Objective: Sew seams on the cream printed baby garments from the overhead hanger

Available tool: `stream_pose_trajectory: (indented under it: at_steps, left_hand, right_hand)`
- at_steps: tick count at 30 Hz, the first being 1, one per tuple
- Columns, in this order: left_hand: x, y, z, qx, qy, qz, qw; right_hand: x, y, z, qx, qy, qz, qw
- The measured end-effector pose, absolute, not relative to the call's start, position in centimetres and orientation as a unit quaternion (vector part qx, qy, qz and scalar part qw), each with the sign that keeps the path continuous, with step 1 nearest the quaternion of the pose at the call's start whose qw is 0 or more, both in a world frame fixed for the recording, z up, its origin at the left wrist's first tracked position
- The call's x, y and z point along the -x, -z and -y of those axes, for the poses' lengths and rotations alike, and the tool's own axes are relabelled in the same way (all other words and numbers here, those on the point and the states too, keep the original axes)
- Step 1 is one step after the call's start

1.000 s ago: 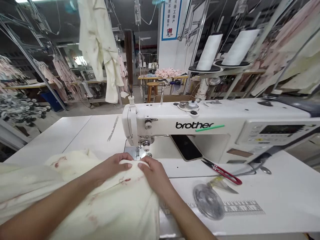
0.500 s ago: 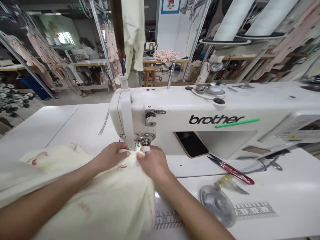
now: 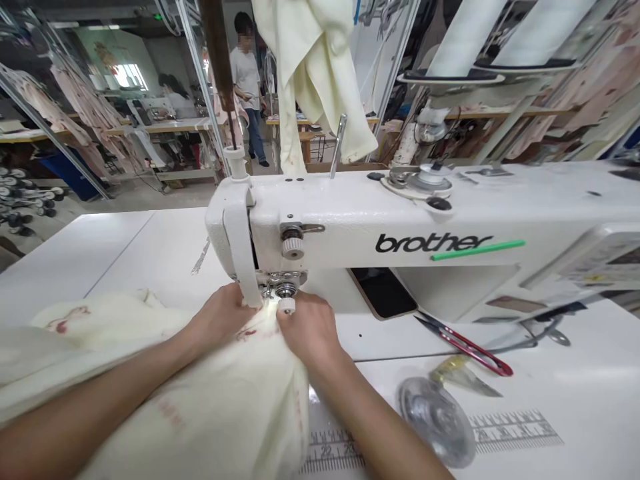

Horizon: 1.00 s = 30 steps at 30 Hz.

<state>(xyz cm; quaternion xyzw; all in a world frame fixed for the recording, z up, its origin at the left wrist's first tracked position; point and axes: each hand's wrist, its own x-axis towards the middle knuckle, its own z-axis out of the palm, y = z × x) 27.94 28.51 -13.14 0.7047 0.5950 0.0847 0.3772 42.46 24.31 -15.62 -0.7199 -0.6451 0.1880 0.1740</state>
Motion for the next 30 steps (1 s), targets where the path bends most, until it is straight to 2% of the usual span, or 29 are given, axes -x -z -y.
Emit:
stream_pose_trajectory:
  at_steps: [11, 20, 30]
  left_hand:
    - [-27.6, 13.0, -28.5, -0.74, -0.107, -0.585, 0.314]
    - [-27.9, 13.4, -29.0, -0.746, -0.11, -0.58, 0.308]
    - [-27.9, 13.7, -29.2, -0.75, -0.106, -0.588, 0.285]
  right_hand:
    - [-42.2, 16.0, -24.2, 0.72, -0.165, 0.626, 0.249]
    - [-42.0, 16.7, -24.5, 0.737, -0.137, 0.619, 0.236]
    - [-41.7, 16.7, -25.0, 0.735, -0.081, 0.653, 0.16]
